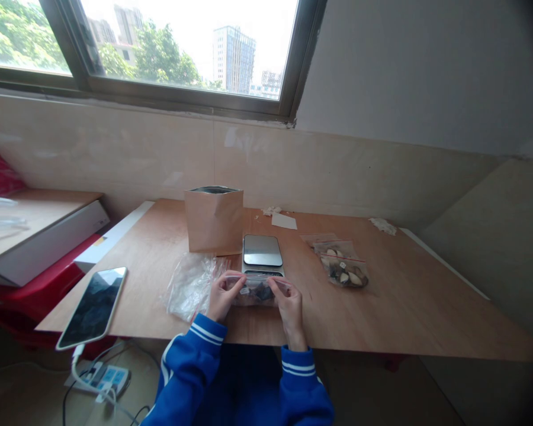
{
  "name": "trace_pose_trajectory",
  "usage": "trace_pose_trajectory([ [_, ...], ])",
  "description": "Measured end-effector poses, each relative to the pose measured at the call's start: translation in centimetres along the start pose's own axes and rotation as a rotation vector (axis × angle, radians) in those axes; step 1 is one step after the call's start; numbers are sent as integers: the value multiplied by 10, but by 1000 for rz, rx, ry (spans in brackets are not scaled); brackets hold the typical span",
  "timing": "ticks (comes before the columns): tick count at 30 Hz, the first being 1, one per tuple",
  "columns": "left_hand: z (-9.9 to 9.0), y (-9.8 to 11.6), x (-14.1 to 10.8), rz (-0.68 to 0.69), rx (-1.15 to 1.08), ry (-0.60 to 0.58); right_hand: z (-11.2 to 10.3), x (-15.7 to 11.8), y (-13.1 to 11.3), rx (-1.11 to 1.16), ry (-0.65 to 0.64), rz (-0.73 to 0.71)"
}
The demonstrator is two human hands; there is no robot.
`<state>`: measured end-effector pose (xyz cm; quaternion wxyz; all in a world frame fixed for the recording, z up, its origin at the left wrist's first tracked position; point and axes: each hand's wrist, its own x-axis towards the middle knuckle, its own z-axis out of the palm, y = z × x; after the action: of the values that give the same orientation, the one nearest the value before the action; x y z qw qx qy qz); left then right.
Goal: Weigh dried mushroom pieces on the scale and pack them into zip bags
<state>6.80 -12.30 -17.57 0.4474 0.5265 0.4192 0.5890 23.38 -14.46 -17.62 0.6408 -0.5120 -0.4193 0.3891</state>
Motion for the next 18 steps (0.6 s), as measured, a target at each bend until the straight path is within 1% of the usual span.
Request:
trace_pose_trajectory([
  [2,0,0,0,8,1,6,-1,0,0,-18,-16,-10],
  [4,0,0,0,23,1,6,-2,1,-5,-64,-19,-66],
  [6,0,-1,0,34,1,0,-3,1,-16,-185,31,-198],
  [8,0,-3,0,41,2,-6,-1,1,-29,-383,65,-367],
  [9,0,-4,0,48,4,-9,1,1,-36,-493,35,-440],
  [10,0,-5,0,59,6,-12,4,1,-42,-598,-33,-496],
  [12,0,-8,0,92,4,-20,12,2,-52,-777,-223,-548],
  [14,-2,-11,0,117,-3,-21,20,5,-58,-918,-374,-551],
  [15,-2,-13,0,122,-4,-14,24,6,-60,-976,-422,-542],
  [18,-4,-16,0,120,6,10,30,10,-64,-1110,-503,-513],
])
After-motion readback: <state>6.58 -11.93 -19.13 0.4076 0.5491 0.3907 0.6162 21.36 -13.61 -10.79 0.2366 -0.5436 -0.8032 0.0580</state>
